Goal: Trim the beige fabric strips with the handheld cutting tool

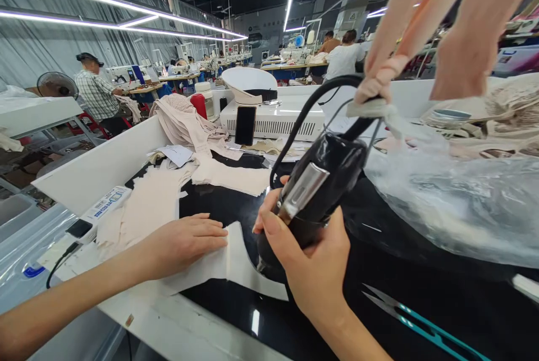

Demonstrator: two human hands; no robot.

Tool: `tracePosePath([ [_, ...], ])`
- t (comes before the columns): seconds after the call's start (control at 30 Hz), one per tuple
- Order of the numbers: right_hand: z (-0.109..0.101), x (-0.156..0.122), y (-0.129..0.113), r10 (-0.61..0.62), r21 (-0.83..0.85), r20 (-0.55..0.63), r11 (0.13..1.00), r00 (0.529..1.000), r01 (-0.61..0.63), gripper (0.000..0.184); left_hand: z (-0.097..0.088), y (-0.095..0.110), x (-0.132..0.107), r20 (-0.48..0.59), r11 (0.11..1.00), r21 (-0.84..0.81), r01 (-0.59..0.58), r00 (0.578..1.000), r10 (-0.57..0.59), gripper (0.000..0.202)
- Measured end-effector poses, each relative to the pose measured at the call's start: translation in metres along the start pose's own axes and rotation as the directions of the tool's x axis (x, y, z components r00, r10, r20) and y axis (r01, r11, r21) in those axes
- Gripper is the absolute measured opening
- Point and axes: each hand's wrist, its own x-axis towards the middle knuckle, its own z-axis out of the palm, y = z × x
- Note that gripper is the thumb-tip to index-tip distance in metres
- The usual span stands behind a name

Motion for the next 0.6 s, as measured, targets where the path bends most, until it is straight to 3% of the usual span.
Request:
tracePosePath([
  [0.1,-0.002,-0.001,-0.003,0.006,0.007,0.017,1.0,1.0,-0.006,0.052,0.008,0.002,0.02,-0.06,0.999,-0.021,0.038,0.997,-0.04,0.042],
  [0.27,-0.014,-0.005,-0.011,0.014,0.022,0.065,1.0,0.998,-0.015,0.044,0.027,0.0,0.042,-0.065,0.999,-0.018,0.044,0.997,-0.045,0.039],
  [0.43,-0.022,-0.018,-0.014,0.065,-0.007,0.078,0.998,0.995,-0.065,0.037,0.034,-0.003,0.036,-0.074,1.0,0.01,0.024,0.997,-0.023,0.024],
  [0.6,-0.021,-0.025,-0.01,0.031,-0.023,-0.047,0.999,0.998,-0.032,0.04,0.033,-0.001,0.024,-0.089,1.0,-0.006,0.03,0.996,-0.03,0.029],
])
